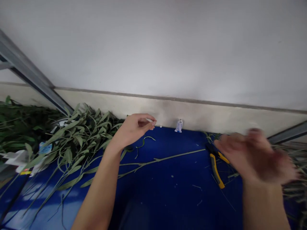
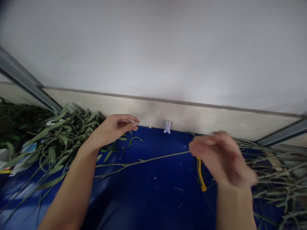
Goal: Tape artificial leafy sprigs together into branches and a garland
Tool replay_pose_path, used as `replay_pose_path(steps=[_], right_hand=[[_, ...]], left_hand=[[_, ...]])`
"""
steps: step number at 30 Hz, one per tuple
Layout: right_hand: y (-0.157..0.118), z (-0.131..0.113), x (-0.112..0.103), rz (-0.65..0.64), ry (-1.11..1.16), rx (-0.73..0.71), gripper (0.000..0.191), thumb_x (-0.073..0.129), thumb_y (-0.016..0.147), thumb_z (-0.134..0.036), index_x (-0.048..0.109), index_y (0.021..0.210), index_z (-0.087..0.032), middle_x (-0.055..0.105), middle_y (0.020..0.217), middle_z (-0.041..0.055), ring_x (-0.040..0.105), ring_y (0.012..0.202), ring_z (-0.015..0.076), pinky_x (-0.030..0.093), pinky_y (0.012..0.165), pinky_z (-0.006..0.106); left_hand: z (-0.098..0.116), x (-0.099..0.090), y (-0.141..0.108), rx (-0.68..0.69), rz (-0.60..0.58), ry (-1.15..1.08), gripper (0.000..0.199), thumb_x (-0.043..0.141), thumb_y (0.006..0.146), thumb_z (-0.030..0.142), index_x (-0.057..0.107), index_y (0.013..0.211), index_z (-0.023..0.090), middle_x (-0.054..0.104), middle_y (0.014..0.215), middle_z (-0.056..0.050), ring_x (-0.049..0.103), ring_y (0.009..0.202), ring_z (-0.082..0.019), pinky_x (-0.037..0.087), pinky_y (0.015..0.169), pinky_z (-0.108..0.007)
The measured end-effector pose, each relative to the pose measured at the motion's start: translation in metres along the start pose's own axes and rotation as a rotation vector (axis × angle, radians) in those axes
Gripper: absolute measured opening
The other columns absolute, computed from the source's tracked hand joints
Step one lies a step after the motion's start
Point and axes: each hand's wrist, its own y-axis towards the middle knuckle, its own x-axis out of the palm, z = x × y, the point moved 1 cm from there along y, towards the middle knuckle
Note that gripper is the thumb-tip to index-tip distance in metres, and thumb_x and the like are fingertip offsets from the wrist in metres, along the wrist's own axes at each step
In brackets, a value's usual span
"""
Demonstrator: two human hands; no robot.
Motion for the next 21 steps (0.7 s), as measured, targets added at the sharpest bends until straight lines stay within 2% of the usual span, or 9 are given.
replay_pose_path(steps=[2,3,4,6,11,13,15,18,21], right_hand=[[0.016,-0.008,0.019,-0.167,0.365,0.164,0.028,0.052,0.104,-0.045,0.065,0.124,-0.030,0.076,0.100,0.0100,0.074,0.089,0.0242,0.061,0.076,0.040],[0.024,-0.011,0.030,-0.291,0.537,0.294,0.025,0.061,0.099,-0.043,0.069,0.118,-0.028,0.077,0.104,0.0092,0.074,0.094,0.0254,0.060,0.080,0.040],[0.031,-0.013,0.040,-0.385,0.545,0.396,0.027,0.069,0.094,-0.043,0.071,0.116,-0.027,0.077,0.105,0.0083,0.074,0.097,0.0249,0.059,0.084,0.039],[0.040,-0.012,0.060,-0.530,0.478,0.463,0.031,0.073,0.089,-0.042,0.073,0.115,-0.025,0.077,0.104,0.0064,0.073,0.097,0.0228,0.057,0.086,0.037],[0.036,0.005,0.103,-0.812,0.172,0.328,0.035,0.082,0.077,-0.026,0.075,0.110,-0.022,0.076,0.098,0.0041,0.069,0.089,0.0202,0.052,0.078,0.032],[0.032,0.008,0.117,-0.881,0.078,0.285,0.036,0.086,0.069,-0.020,0.077,0.103,-0.021,0.075,0.099,0.0044,0.068,0.090,0.0208,0.051,0.078,0.031],[0.028,0.009,0.129,-0.933,0.037,0.284,0.027,0.084,0.067,-0.015,0.078,0.093,-0.019,0.075,0.093,0.0045,0.068,0.085,0.0202,0.049,0.073,0.029],[0.028,0.005,0.136,-0.984,0.053,0.302,0.011,0.075,0.073,-0.009,0.077,0.080,-0.018,0.073,0.077,0.0035,0.068,0.073,0.0171,0.046,0.062,0.026],[0.029,0.000,0.122,-0.990,0.066,0.304,0.013,0.069,0.078,-0.009,0.077,0.080,-0.019,0.074,0.076,0.0034,0.068,0.071,0.0158,0.044,0.061,0.025]], left_hand=[[-0.005,0.000,0.001,-0.044,-0.119,0.162,0.029,0.064,0.092,0.043,0.077,0.106,0.022,0.081,0.098,-0.006,0.076,0.089,-0.022,0.056,0.075,-0.028],[-0.007,0.002,0.002,-0.068,-0.175,0.235,0.028,0.063,0.092,0.041,0.077,0.106,0.021,0.081,0.099,-0.007,0.075,0.090,-0.022,0.056,0.076,-0.028],[-0.010,0.003,0.003,-0.089,-0.222,0.294,0.027,0.061,0.092,0.038,0.077,0.106,0.020,0.080,0.100,-0.007,0.075,0.089,-0.022,0.055,0.077,-0.028],[-0.016,0.008,0.005,-0.114,-0.288,0.368,0.025,0.062,0.089,0.033,0.078,0.101,0.019,0.080,0.094,-0.007,0.074,0.085,-0.022,0.053,0.074,-0.029],[-0.036,0.017,0.011,-0.134,-0.410,0.434,0.023,0.063,0.080,0.024,0.076,0.099,0.019,0.077,0.080,-0.004,0.070,0.073,-0.021,0.048,0.064,-0.028],[-0.046,0.017,0.014,-0.153,-0.416,0.462,0.024,0.064,0.078,0.022,0.074,0.099,0.019,0.075,0.081,-0.004,0.070,0.074,-0.021,0.047,0.064,-0.028],[-0.058,0.017,0.016,-0.178,-0.396,0.497,0.027,0.068,0.074,0.022,0.071,0.101,0.019,0.073,0.084,-0.004,0.069,0.075,-0.022,0.047,0.066,-0.029],[-0.076,0.015,0.020,-0.215,-0.395,0.524,0.038,0.073,0.067,0.018,0.067,0.104,0.021,0.070,0.084,-0.002,0.067,0.074,-0.021,0.046,0.064,-0.028],[-0.089,0.015,0.021,-0.237,-0.419,0.507,0.043,0.069,0.065,0.011,0.063,0.106,0.023,0.068,0.079,0.001,0.066,0.070,-0.019,0.045,0.060,-0.026]])
